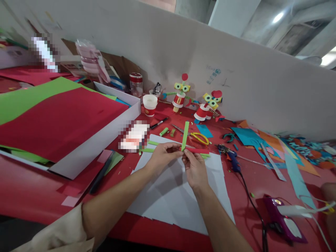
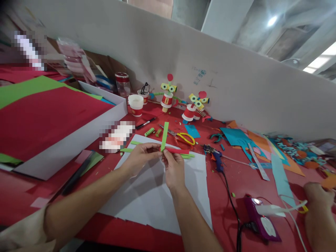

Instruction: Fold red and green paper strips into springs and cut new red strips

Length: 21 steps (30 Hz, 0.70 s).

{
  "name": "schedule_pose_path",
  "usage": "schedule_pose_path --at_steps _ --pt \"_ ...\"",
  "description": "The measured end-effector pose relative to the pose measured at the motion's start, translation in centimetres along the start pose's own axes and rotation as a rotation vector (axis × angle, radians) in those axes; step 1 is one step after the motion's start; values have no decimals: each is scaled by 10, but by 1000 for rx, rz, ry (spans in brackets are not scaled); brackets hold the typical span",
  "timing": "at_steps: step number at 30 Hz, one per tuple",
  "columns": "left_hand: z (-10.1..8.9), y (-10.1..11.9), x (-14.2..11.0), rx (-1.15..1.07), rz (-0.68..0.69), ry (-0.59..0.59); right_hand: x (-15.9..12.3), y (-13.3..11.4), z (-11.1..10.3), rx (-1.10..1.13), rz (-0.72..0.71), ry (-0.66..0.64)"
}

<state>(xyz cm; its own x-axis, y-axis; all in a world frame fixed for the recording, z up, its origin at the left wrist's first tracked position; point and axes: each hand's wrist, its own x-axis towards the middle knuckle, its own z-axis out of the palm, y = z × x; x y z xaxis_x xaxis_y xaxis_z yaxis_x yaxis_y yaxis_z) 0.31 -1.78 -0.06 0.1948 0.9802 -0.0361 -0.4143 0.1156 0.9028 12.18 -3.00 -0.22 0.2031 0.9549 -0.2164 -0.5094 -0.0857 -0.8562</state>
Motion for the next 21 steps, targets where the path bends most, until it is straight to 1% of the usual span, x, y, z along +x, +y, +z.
schedule_pose_path --at_steps 6,11,14,17,19,21 --pt "1 3 -1 -29 -39 0 -2 8 -4 -94 -126 -87" --pt "1 3 0 -44 -67 23 -3 11 -5 -144 -188 -103" --pt "2 3 0 -2 -21 61 -4 10 -3 -79 -157 -87" --pt "3 2 0 46 27 89 -4 7 0 9 -82 -59" --pt "3 1 -1 30 17 87 -3 4 2 51 -19 -29" --pt "2 1 -1 -42 -19 61 -3 1 3 92 34 5"
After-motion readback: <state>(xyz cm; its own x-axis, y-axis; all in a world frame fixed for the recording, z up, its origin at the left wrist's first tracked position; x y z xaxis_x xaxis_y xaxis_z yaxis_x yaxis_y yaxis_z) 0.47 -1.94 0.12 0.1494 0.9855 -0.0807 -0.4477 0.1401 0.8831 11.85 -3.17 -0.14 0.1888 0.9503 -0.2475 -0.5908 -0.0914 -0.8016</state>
